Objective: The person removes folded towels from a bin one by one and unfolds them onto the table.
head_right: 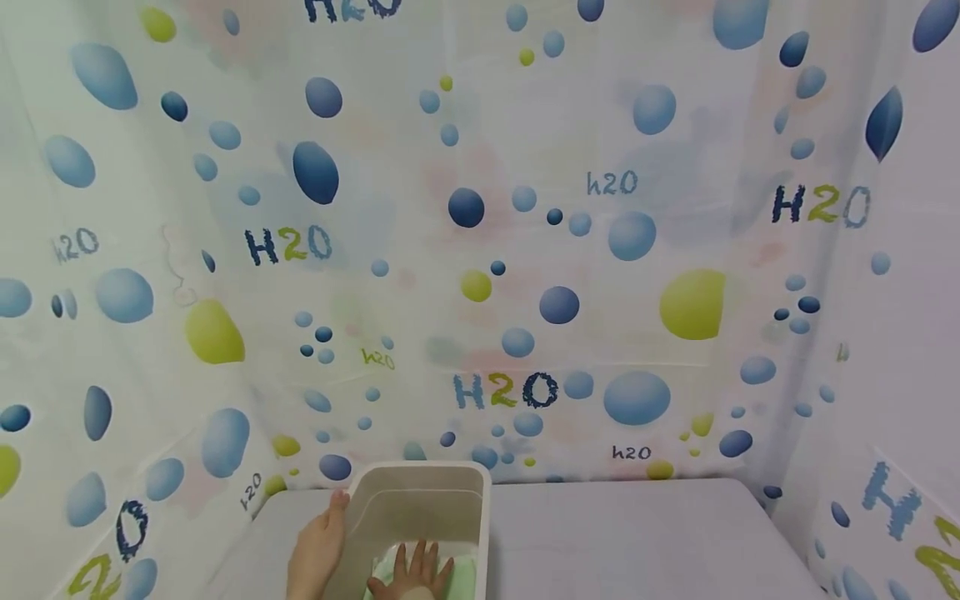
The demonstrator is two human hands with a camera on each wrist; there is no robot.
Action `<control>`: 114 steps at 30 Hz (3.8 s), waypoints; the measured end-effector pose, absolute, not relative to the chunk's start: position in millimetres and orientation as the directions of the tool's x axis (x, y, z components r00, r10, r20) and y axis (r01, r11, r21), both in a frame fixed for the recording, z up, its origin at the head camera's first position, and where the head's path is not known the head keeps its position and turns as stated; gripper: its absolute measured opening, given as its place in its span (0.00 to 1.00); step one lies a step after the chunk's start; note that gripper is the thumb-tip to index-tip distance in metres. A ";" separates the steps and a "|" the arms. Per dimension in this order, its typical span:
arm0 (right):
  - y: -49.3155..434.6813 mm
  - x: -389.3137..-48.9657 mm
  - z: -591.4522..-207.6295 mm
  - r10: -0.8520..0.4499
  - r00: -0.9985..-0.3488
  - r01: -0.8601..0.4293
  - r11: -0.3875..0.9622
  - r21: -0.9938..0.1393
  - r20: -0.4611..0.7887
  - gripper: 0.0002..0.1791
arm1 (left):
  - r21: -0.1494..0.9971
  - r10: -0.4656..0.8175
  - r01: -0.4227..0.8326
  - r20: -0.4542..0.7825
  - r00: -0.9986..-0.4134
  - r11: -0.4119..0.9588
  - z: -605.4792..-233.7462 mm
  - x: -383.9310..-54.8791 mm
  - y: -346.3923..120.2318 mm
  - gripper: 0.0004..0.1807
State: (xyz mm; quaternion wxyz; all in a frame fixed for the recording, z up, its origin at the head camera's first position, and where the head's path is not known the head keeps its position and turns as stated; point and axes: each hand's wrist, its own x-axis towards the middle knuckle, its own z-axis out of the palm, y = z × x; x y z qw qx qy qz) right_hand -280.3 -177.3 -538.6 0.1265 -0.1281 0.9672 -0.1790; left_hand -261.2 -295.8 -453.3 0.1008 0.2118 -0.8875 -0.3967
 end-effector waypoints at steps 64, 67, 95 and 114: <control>-192.3 -313.0 -568.5 -0.417 -0.908 -0.407 0.902 -0.143 -0.044 0.32 | 0.749 -0.511 -0.337 0.002 -0.860 0.571 -450.1 -260.9 -290.1 0.45; -193.3 -312.3 -562.6 -0.431 -0.902 -0.432 0.897 -0.091 0.038 0.32 | 0.743 -0.516 -0.344 0.002 -0.857 0.574 -449.2 -261.1 -288.8 0.46; -167.1 -324.3 -461.7 -0.471 -0.866 -0.485 0.872 -0.057 0.169 0.41 | 0.730 -0.490 -0.313 0.033 -0.871 0.607 -448.2 -263.8 -284.2 0.51; -123.7 -331.2 -380.1 -0.489 -0.839 -0.542 0.790 -0.287 0.238 0.40 | 0.798 -0.323 -0.027 0.212 -0.922 0.602 -434.0 -262.6 -276.8 0.43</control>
